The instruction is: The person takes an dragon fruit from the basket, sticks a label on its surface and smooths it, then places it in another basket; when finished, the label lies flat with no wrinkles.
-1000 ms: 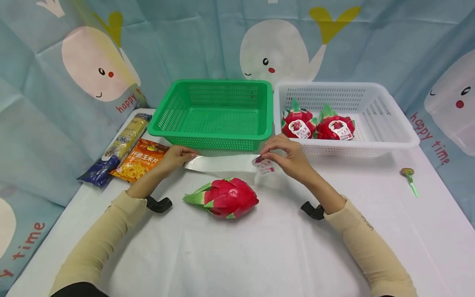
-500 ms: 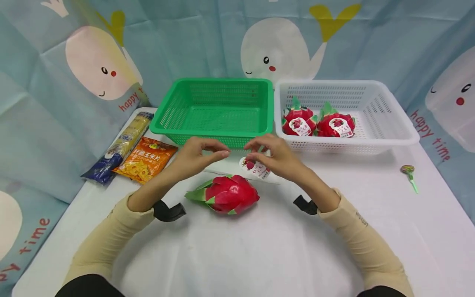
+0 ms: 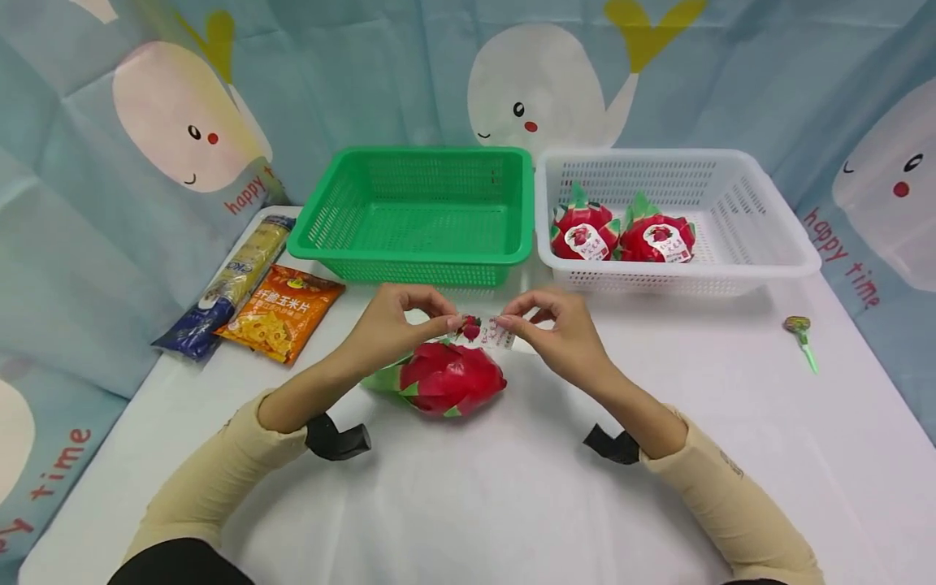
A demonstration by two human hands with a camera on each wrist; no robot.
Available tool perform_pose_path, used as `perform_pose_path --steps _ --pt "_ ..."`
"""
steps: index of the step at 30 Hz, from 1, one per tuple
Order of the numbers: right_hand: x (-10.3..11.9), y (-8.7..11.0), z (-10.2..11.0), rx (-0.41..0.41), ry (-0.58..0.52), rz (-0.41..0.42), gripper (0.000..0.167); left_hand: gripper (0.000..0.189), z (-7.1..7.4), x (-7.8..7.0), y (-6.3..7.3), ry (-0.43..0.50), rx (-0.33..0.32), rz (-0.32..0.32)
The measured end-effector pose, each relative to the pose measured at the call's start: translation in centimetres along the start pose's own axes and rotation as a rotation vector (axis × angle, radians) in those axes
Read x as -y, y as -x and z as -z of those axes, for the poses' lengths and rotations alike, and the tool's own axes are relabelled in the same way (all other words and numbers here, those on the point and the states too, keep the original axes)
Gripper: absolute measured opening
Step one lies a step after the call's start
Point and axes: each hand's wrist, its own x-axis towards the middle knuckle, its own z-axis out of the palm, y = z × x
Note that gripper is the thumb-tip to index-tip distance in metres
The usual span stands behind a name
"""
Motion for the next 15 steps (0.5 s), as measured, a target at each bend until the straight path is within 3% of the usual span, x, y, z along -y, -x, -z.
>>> perform_pose_path --steps 2,6,10,15 --pt "-0.3 0.5 -0.1 0.072 -0.073 -0.083 0.014 0.006 -0.5 0.3 0.9 -0.007 0.008 0.009" --pt "-1.7 0.5 -0.8 0.259 -0.120 -0.185 0.013 0.005 -1.9 1.4 2.4 -0.196 -0.036 -0.012" --pt "-3.3 -0.4 -1.7 0.368 -0.126 -0.173 0.011 0.007 -3.1 2.4 3.2 -0.424 -0.135 -0.062" --pt "-4.3 -1.1 -2.8 0.409 -0.184 -0.153 0.010 0.010 -3.5 2.6 3.4 -0.532 -0.190 -0.100"
